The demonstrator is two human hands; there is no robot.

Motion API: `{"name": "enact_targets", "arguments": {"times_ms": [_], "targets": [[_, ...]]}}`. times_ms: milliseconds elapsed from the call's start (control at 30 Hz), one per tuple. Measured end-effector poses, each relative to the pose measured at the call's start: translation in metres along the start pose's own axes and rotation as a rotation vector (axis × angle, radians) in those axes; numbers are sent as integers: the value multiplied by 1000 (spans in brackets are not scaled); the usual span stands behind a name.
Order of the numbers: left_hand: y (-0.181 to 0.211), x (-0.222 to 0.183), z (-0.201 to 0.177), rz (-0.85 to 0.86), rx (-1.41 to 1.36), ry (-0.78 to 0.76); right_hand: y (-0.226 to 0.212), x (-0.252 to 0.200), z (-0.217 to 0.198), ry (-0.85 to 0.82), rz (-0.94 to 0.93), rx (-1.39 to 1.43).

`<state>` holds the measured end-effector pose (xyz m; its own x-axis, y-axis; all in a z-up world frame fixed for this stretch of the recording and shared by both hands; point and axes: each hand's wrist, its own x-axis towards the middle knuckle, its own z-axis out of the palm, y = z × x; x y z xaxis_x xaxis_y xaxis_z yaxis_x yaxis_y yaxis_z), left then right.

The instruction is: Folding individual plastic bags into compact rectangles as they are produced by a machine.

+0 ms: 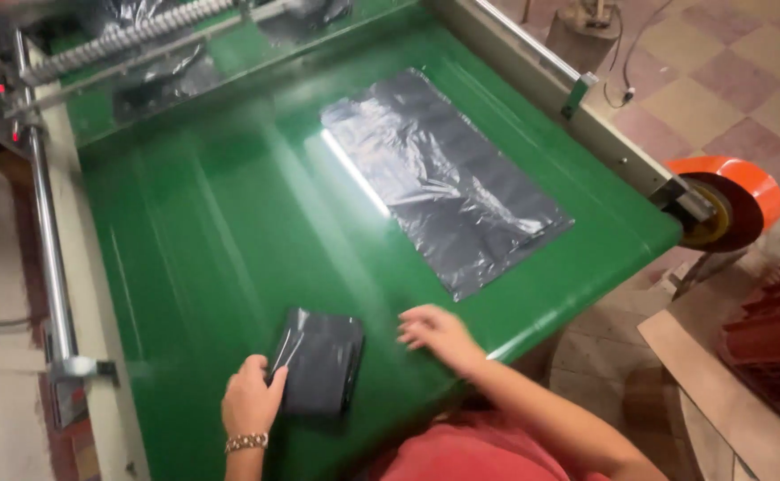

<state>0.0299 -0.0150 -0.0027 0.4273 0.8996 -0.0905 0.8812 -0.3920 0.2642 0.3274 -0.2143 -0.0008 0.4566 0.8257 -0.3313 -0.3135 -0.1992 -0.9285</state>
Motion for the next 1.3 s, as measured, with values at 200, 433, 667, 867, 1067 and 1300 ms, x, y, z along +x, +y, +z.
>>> {"name": "enact_targets", "arguments": {"times_ms": [200,433,667,867,1067,1300], "targets": [[150,60,2,427,85,279,-59,41,-181,607,-305,-578],[390,154,52,591,29,-107,-70,102,-288,846,-152,-1036],[440,158,101,530,158,-164,-78,127,-289,821,18,-1264],[427,128,101,658,133,-118,-76,150,-304,637,161,-1197],[415,85,96,903,82,-101,-78,154,-309,513,218,-1250],[394,28,124,709,-19,73,-135,127,-288,458,-214,-524]]}}
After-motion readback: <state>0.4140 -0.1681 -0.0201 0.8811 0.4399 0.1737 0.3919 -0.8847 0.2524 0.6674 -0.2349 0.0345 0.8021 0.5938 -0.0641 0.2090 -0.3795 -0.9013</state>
